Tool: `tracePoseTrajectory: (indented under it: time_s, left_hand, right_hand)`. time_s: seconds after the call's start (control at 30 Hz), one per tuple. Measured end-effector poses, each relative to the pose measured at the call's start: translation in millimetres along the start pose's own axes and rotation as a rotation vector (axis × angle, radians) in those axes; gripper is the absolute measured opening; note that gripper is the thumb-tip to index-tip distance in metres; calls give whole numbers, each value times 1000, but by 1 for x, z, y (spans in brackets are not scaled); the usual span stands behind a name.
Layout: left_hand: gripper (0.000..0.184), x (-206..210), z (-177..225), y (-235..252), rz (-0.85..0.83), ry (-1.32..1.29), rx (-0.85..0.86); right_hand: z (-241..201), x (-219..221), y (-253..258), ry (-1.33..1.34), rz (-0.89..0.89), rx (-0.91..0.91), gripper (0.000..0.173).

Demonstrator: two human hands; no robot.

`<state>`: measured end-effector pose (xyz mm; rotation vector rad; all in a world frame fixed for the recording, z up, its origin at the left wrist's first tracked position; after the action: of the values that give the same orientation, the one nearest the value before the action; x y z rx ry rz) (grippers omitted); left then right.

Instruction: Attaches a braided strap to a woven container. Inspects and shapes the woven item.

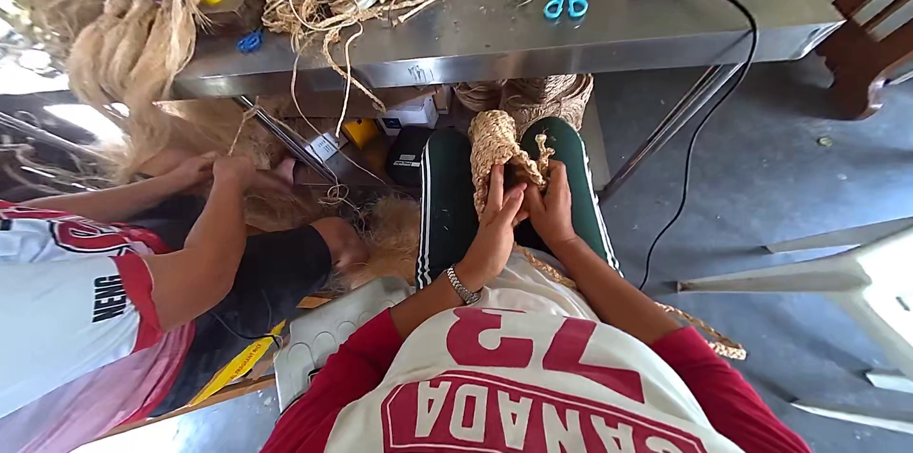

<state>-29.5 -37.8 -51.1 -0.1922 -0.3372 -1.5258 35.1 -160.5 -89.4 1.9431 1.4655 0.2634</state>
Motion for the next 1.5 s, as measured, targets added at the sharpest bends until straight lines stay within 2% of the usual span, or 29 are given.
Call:
tracePoseTrajectory:
  time_s: [0.07, 0.2, 0.33, 0.4, 0.53, 0.67, 0.87, 0.97, 1.1, 1.17, 1.23, 1.37, 1.5]
  left_hand:
    - [69, -3, -7, 4, 31, 27, 8]
    - [59, -13, -9, 7, 97, 98, 78]
    - [72, -12, -8, 9, 15, 157, 56]
    - [76, -5, -5, 9, -8, 59, -10]
    - [63, -1, -12, 14, 75, -154, -98]
    - [59, -9, -23, 20, 142, -24, 6]
    - [60, -12, -21, 32, 91, 293, 213]
    - [56, -11, -15, 32, 88, 185, 146]
    - [45, 5, 15, 23, 158, -225, -91]
    - [47, 8, 18, 20, 174, -282, -127]
    - [50, 11, 16, 18, 151, -192, -77]
    - [56, 7, 3, 18, 122, 113, 156]
    - [53, 10, 7, 16, 190, 98, 176]
  right_hand:
    - [0, 1, -3, 16, -30, 12, 38]
    - [4, -1, -1, 54, -36, 33, 38]
    - [3, 0, -1, 68, -54, 26, 38]
    - [-1, -1, -3, 63, -67, 27, 37]
    - [1, -1, -1, 80, -54, 43, 37]
    - [3, 0, 1, 109, -44, 58, 37]
    - [4, 2, -4, 131, 19, -16, 38]
    - [2, 5, -6, 92, 54, -82, 40]
    - [3, 8, -3, 69, 59, -113, 39]
    - [1, 8, -3, 74, 50, -109, 37]
    - [1, 6, -1, 82, 54, -108, 38]
    - [2, 1, -4, 94, 68, -164, 39]
    - [1, 4, -6, 124, 65, -221, 37]
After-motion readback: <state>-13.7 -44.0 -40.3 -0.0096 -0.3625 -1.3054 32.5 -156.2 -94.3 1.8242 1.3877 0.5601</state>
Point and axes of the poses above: each hand's wrist, its own y-axis towards the middle knuckle, its own x-axis out of the palm, z = x × y, the point moved 1 cm from there along y, towards the middle knuckle, and after that the axes turned 11 degrees about z, right-handed, at the moved point
